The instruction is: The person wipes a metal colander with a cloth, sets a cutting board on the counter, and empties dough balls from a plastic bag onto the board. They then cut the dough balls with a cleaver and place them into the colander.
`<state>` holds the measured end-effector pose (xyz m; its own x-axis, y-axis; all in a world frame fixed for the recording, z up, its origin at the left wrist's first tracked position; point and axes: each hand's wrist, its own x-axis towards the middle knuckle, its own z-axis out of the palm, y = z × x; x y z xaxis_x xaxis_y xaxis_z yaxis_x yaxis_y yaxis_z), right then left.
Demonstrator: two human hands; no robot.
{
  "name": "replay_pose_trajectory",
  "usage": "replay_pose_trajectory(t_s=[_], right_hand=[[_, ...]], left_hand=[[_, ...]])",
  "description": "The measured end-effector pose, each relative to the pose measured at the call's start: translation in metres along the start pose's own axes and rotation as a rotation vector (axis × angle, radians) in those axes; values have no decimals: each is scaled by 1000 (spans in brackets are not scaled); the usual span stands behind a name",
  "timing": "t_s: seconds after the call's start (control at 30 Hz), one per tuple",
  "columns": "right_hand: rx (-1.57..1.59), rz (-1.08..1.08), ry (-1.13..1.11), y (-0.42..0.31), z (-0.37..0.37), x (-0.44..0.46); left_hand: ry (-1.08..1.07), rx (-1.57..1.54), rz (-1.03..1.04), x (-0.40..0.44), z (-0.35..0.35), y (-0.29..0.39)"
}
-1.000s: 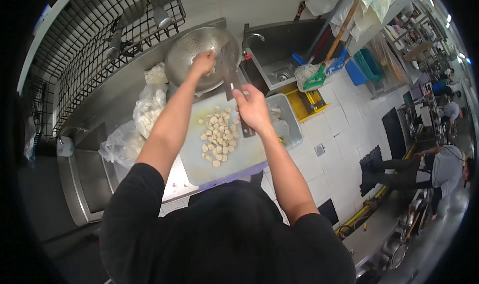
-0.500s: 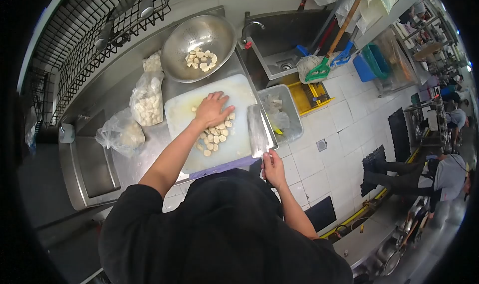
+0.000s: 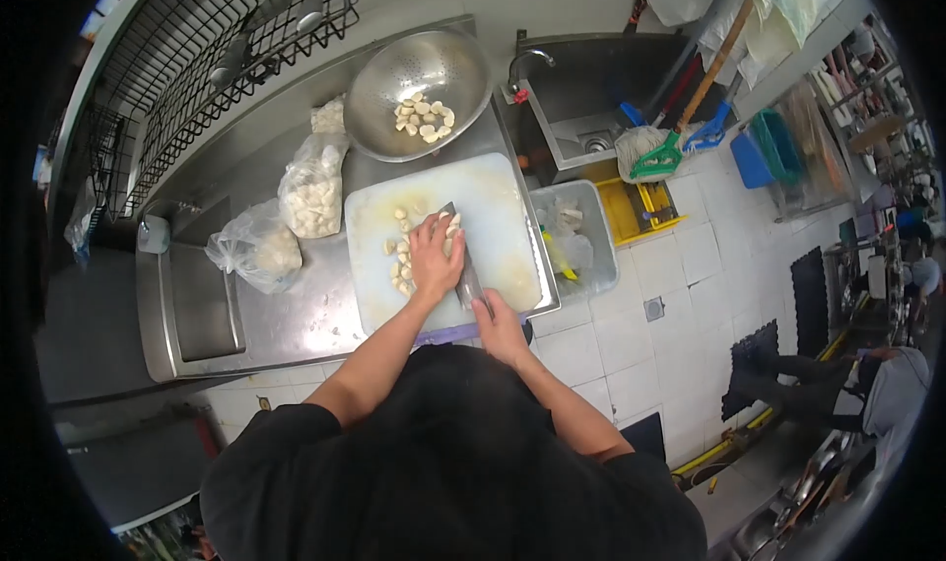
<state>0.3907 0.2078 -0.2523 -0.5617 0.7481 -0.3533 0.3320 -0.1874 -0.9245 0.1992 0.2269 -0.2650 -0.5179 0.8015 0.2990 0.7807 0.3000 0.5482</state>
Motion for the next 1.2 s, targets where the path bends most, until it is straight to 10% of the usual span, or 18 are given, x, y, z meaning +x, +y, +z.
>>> replay_pose_trajectory(t_s=[0.33, 0.57, 0.67, 0.8, 1.2], right_hand=[[-44, -342, 166, -144, 6, 76], [121, -13, 118, -199, -36, 70], [125, -62, 112, -119, -60, 33], [200, 109, 84, -40, -67, -28], [226, 245, -95, 17, -18, -32]], left_hand=[[417, -215, 173, 170, -65, 32], [309, 154, 91, 286, -31, -29], [-88, -441, 170, 233, -87, -13], [-492, -90, 383, 130, -77, -52], [-267, 225, 143, -28, -38, -24]])
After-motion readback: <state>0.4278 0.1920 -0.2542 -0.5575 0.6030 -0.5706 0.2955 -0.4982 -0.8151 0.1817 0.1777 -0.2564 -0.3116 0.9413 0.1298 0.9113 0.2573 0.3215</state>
